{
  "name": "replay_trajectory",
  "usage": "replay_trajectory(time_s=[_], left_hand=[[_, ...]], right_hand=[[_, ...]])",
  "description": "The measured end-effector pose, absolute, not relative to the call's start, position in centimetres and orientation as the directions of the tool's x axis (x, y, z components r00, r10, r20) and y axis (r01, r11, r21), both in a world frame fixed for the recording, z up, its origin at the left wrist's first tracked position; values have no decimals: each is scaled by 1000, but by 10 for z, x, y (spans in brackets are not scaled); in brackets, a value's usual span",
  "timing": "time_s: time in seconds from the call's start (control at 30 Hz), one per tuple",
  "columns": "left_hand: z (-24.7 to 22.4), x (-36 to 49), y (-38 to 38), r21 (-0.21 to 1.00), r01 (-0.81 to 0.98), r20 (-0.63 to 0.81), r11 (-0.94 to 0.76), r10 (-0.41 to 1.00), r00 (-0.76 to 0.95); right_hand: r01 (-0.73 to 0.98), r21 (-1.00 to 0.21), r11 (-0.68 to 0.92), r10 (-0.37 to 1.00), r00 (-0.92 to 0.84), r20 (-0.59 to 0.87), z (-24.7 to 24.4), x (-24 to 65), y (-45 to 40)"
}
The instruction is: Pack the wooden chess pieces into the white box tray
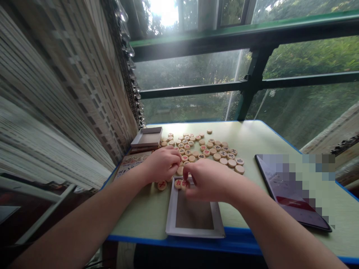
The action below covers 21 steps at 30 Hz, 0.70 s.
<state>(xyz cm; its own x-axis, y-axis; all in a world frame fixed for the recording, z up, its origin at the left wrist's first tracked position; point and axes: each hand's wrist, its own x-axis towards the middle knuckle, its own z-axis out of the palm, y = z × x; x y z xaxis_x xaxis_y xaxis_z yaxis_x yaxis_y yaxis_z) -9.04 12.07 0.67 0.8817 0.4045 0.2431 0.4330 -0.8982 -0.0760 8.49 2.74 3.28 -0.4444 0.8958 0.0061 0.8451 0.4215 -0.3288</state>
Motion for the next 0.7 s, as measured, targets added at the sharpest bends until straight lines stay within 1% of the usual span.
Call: replay_trajectory(time_s=[0.13,0.23,0.47,0.7], left_hand=[[7,-90,120,-77,438,239,-896,410,880],[8,-90,120,-74,444,238,-893,417,877],[9,-90,119,-72,444,233,-893,418,878],[11,-90,118,-59,444,228,-894,421,878]], right_hand=[[881,-232,412,911,-395,118,27,80,29],[879,-209,430,902,-404,154,22,78,30],[880,-158,447,894,-433,116,18,76,33],[873,-168,459,889,-452,80,19,73,33]])
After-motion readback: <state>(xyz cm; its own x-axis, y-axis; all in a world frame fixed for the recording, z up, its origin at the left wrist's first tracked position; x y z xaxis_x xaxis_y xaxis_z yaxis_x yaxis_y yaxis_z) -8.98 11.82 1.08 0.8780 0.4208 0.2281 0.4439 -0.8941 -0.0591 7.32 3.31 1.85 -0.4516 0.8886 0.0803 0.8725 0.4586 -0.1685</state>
